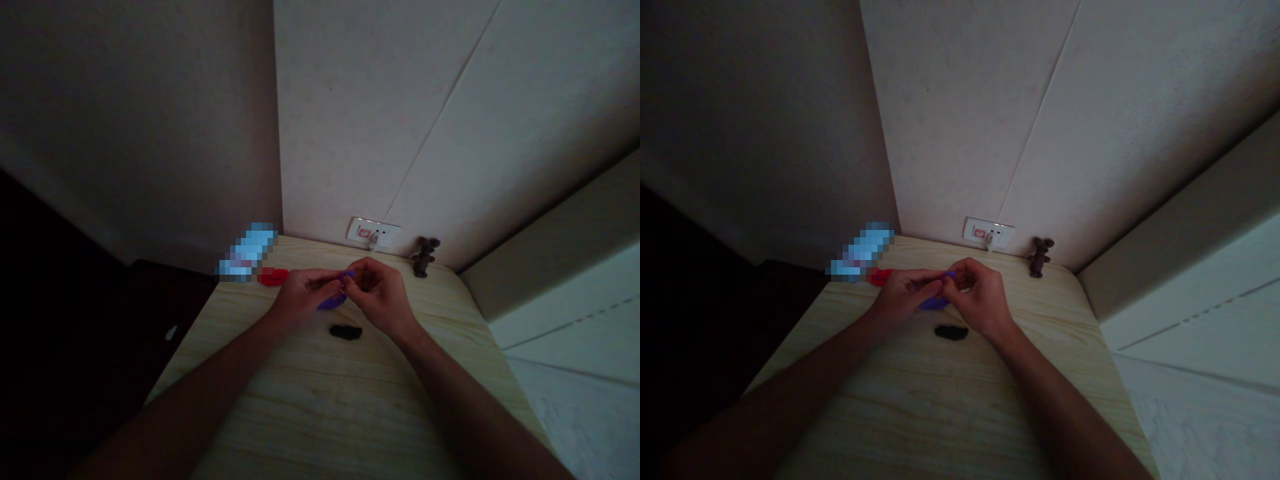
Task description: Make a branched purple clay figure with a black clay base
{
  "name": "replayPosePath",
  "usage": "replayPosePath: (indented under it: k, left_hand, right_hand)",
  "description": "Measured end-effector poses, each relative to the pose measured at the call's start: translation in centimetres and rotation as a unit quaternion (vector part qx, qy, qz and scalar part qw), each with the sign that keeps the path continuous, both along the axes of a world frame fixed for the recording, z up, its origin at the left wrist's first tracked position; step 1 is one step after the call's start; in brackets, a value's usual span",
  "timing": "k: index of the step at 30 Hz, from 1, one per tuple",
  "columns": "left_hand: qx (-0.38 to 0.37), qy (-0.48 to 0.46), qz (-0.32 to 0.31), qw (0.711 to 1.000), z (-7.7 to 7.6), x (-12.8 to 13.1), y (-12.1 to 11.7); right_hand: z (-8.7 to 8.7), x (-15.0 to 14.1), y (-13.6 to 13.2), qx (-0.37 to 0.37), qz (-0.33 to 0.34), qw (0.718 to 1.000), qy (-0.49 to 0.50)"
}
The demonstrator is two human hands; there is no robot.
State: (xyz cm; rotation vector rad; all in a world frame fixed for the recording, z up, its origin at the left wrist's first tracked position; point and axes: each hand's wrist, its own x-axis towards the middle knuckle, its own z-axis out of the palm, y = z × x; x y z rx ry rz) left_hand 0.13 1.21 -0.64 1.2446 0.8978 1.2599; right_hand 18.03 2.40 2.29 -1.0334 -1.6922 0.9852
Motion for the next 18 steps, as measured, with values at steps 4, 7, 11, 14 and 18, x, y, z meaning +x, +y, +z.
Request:
replayPosePath:
  k: [4, 7, 11, 14, 18]
  left_hand:
    - [0.008, 0.012, 0.029, 0.999, -0.1, 0.1, 0.0]
    - [0.002, 0.000, 0.048, 0.999, 0.1, 0.1, -0.1]
    - [0.004, -0.018, 0.072, 0.997, 0.6, 0.1, -0.2]
    - [0.007, -0.023, 0.068, 0.997, 0.7, 0.2, -0.3]
    - [0.002, -0.031, 0.055, 0.998, 0.8, 0.4, -0.5]
  right_hand:
    - [0.6, 0.0, -0.5, 0.076, -0.010, 0.994, -0.072]
    - [1.2, 0.0, -0.9, 0.159, -0.023, 0.977, -0.141]
    - [1.6, 0.1, -0.8, 0.182, -0.029, 0.971, -0.153]
    - [1.4, 0.1, -0.5, 0.109, -0.012, 0.988, -0.107]
    - [1.3, 0.1, -0.4, 0.070, -0.024, 0.995, -0.066]
